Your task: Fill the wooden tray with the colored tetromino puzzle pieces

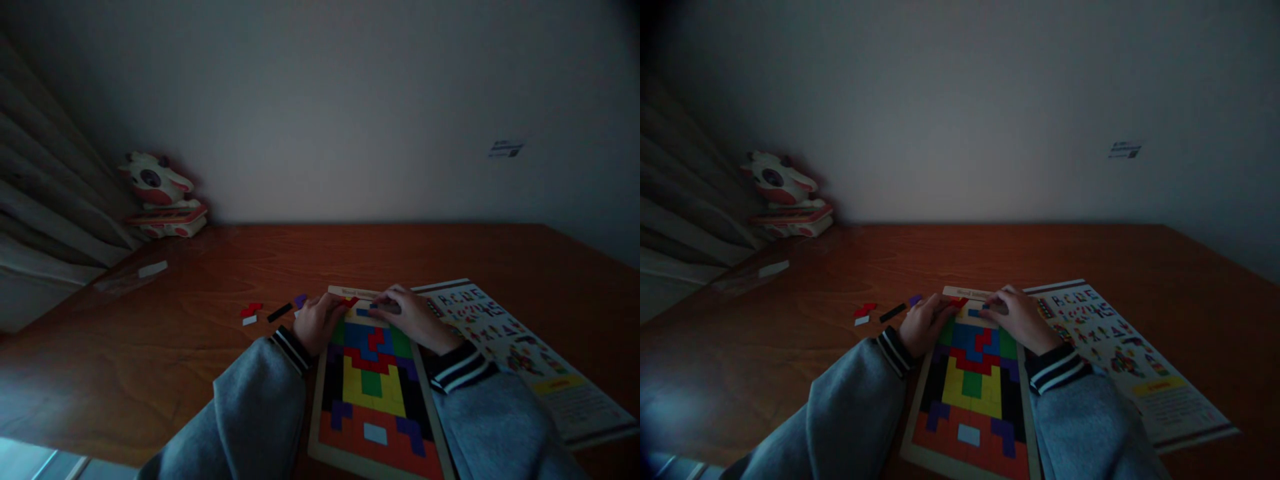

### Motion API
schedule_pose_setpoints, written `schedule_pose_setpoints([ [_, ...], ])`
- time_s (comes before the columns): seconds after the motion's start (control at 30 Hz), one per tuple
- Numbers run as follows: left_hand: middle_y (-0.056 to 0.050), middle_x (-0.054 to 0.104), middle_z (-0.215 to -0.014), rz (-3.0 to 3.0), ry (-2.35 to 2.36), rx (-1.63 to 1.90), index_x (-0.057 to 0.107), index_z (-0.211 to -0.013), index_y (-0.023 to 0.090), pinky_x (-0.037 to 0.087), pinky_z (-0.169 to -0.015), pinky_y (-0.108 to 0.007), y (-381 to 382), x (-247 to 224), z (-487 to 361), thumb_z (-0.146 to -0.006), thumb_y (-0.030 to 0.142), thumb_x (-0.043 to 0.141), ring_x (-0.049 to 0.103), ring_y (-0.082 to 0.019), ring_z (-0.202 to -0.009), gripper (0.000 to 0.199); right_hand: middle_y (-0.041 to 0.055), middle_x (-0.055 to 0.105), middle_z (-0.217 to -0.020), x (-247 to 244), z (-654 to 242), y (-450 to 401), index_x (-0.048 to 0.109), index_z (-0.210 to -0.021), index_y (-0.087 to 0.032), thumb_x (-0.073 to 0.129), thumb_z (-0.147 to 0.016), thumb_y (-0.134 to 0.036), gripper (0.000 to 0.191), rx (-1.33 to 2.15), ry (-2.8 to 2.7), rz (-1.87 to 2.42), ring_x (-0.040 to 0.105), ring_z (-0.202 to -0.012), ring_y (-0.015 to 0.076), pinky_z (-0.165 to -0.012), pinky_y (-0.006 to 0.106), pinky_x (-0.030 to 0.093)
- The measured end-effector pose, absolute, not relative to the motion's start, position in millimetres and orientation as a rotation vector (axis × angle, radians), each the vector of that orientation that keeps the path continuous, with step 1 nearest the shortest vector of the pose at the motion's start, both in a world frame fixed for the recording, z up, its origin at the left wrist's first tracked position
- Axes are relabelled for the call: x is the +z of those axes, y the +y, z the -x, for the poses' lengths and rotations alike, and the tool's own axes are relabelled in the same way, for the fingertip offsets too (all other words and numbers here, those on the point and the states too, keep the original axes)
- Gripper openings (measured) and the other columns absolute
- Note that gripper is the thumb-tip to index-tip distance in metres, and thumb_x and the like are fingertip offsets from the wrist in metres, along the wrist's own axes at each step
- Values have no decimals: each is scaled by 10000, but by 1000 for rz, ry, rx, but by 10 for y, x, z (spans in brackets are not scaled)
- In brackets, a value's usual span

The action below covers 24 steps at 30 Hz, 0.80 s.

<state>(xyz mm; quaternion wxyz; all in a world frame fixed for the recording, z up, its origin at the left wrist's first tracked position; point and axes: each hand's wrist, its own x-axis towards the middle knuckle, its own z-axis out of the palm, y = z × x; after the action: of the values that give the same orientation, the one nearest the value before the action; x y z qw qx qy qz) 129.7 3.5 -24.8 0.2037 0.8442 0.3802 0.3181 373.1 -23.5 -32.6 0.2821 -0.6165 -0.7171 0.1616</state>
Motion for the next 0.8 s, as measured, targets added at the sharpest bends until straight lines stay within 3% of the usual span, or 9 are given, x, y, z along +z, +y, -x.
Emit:
schedule_pose_setpoints([
  [0.4, -30, 739, -943, -2277, 1032, 870, 581, -990, 219, 556, -770, -292, 30, -240, -1299, -965, 317, 507, 705, -180, -891, 126, 31, 693, -857, -236, -3671, -276, 655, -878, -234, 767, -697, -449, 303, 625, -1783, 1645, 652, -825, 214, -710, 333, 498],
  [0.57, -35, 728, -937, -2301, 1065, 878, 598, -977, 212, 553, -777, -320, 19, -231, -1298, -953, 307, 527, 693, -187, -863, 121, 7, 681, -786, -213, -3624, -292, 619, -875, -227, 672, -792, -440, 234, 770, -1732, 1522, 641, -739, 172, -666, 306, 513],
  [0.8, -79, 710, -1045, -2333, 864, 1055, 637, -968, 194, 518, -890, -358, -6, -177, -1278, -929, 275, 558, 646, -213, -990, 120, 23, 704, -908, -110, -3519, -329, 628, -946, -225, 648, -830, -405, 214, 848, -1683, 1392, 655, -837, 174, -752, 309, 511],
])
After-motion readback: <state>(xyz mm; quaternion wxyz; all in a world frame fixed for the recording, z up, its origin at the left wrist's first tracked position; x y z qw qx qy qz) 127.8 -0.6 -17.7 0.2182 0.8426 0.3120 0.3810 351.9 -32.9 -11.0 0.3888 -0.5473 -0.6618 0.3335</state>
